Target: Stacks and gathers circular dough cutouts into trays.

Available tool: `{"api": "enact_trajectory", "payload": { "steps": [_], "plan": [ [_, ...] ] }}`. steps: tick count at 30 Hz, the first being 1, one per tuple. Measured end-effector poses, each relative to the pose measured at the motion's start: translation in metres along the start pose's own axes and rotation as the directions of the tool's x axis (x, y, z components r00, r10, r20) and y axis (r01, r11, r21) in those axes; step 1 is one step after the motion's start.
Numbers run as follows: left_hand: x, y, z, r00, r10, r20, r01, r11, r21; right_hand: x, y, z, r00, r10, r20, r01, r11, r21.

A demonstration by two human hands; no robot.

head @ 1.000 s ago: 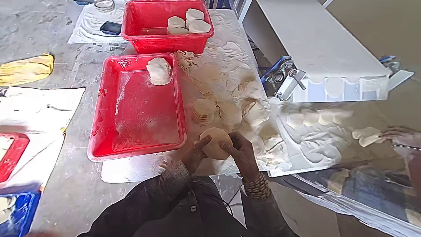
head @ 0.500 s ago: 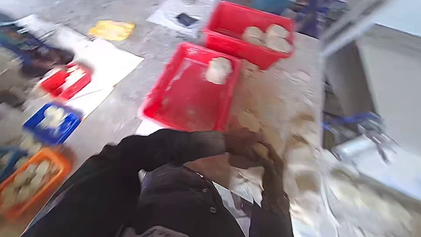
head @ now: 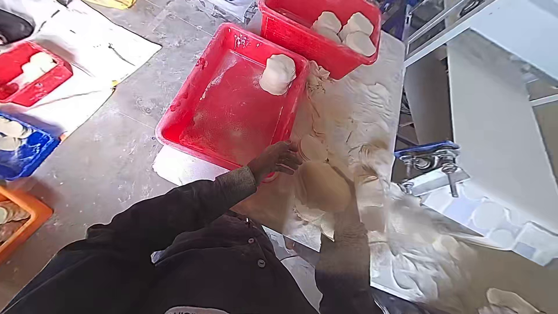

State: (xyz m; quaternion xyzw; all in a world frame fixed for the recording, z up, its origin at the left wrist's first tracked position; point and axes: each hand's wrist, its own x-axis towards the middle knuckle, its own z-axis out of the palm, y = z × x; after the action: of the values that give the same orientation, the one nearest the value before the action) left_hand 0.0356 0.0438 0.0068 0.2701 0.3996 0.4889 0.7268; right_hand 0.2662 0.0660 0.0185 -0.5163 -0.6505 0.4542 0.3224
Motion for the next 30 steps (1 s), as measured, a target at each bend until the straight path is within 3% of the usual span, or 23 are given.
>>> {"api": "enact_trajectory", "payload": {
  "steps": [1, 2, 4, 6, 9, 11, 13, 17, 21, 23, 26, 30],
  "plan": [
    [0.001, -0.004, -0.001, 1.0, -0.009, -0.015, 0.009, 1.0, -0.005, -0.002, -0.005, -0.002, 0.998, -0.055, 0.002, 0.053, 0.935, -0.351],
    [0.003, -0.008, -0.002, 1.0, -0.018, -0.025, 0.018, 1.0, -0.008, -0.002, -0.012, -0.001, 1.0, -0.019, 0.018, 0.026, 0.837, -0.546],
    [0.01, -0.012, 0.0, 0.998, -0.037, -0.043, 0.036, 0.999, -0.016, 0.002, -0.032, 0.002, 0.993, 0.115, 0.021, -0.07, 0.733, -0.677],
    [0.018, -0.015, 0.007, 0.997, -0.048, -0.057, 0.045, 0.998, -0.048, 0.007, -0.048, 0.003, 0.995, 0.101, 0.001, -0.081, 0.8, -0.595],
    [0.017, -0.002, 0.022, 0.996, -0.075, -0.052, 0.068, 0.99, -0.122, 0.018, -0.071, 0.012, 1.0, 0.0, -0.004, -0.001, 0.979, -0.203],
    [0.011, 0.008, 0.024, 0.992, -0.121, -0.036, 0.109, 0.963, -0.245, 0.029, -0.075, 0.023, 0.999, -0.025, -0.022, 0.024, 0.999, -0.033],
    [0.004, 0.021, 0.018, 0.986, -0.161, -0.033, 0.146, 0.953, -0.267, 0.042, -0.068, 0.039, 0.997, 0.017, -0.07, -0.016, 1.0, 0.005],
    [0.006, 0.047, -0.026, 0.975, -0.199, -0.098, 0.197, 0.98, -0.038, 0.069, -0.058, 0.083, 0.986, 0.165, -0.005, -0.164, 0.981, 0.106],
    [0.029, 0.084, -0.093, 0.969, -0.114, -0.219, 0.164, 0.961, 0.223, 0.115, -0.07, 0.134, 0.93, 0.305, 0.206, -0.348, 0.911, 0.223],
    [0.045, 0.106, -0.127, 0.959, -0.054, -0.278, 0.15, 0.929, 0.338, 0.148, -0.077, 0.163, 0.913, 0.327, 0.243, -0.384, 0.891, 0.243],
    [0.077, 0.135, -0.172, 0.939, 0.05, -0.339, 0.105, 0.9, 0.424, 0.201, -0.08, 0.207, 0.926, 0.33, 0.183, -0.37, 0.89, 0.266],
    [0.146, 0.158, -0.226, 0.908, 0.209, -0.364, -0.008, 0.876, 0.482, 0.266, -0.071, 0.262, 0.953, 0.3, -0.048, -0.265, 0.899, 0.349]
  ]
}}
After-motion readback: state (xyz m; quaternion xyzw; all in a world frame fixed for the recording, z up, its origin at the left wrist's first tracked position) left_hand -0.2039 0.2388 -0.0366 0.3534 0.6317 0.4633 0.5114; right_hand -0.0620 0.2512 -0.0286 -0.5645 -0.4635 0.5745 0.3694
